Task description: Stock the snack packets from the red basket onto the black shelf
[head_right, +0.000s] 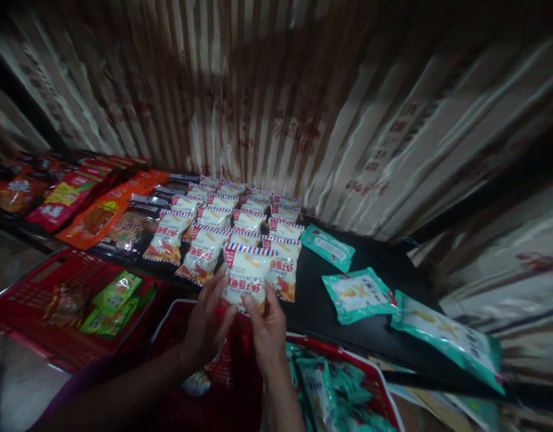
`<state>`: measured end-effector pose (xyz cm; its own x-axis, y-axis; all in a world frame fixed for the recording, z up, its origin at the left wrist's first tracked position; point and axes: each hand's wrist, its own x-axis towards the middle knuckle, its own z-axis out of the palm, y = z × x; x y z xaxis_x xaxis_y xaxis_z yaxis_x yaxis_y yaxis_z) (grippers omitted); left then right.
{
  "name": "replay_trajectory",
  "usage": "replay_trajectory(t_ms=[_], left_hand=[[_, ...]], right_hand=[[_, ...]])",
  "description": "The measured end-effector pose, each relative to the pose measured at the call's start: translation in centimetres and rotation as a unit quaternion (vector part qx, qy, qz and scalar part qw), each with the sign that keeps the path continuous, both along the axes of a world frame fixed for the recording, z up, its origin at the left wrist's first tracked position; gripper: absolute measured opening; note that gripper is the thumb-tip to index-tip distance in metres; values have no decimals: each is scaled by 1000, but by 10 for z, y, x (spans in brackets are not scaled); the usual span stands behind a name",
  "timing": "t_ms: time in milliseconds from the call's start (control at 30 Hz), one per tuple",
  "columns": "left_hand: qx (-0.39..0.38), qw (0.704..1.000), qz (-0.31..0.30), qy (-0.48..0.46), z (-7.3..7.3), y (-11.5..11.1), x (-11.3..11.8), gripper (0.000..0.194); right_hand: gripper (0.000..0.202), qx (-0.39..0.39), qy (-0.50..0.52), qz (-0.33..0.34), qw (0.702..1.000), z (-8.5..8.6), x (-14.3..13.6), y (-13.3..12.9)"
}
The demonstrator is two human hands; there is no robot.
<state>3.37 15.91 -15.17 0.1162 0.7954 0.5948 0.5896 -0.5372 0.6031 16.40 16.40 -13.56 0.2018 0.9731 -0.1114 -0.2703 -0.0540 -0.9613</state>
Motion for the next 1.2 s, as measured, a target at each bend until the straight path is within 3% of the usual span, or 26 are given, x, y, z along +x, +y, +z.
replay_trajectory(t_ms=[133,333,567,900,1067,1200], left_hand=[[-40,999,-1,7,-3,-1,-8,66],[-107,994,-9,8,0,4,-13,61],[-93,995,15,43,-9,7,-11,67],[-68,991,43,104,-6,10,-8,69],[-41,989,71,122,-6,11,-8,63],[-31,988,83,129,-7,10,-7,60]], right_hand=[[57,5,-21,12,1000,0,-14,4],[55,8,-59,-7,998,1,-23,9],[54,-12,-117,-8,993,-5,-23,12],[65,-6,-246,-55,968,-19,-19,10],[60,41,-365,-96,925,-21,-17,-2],[44,140,-482,-165,849,2,-3,3]])
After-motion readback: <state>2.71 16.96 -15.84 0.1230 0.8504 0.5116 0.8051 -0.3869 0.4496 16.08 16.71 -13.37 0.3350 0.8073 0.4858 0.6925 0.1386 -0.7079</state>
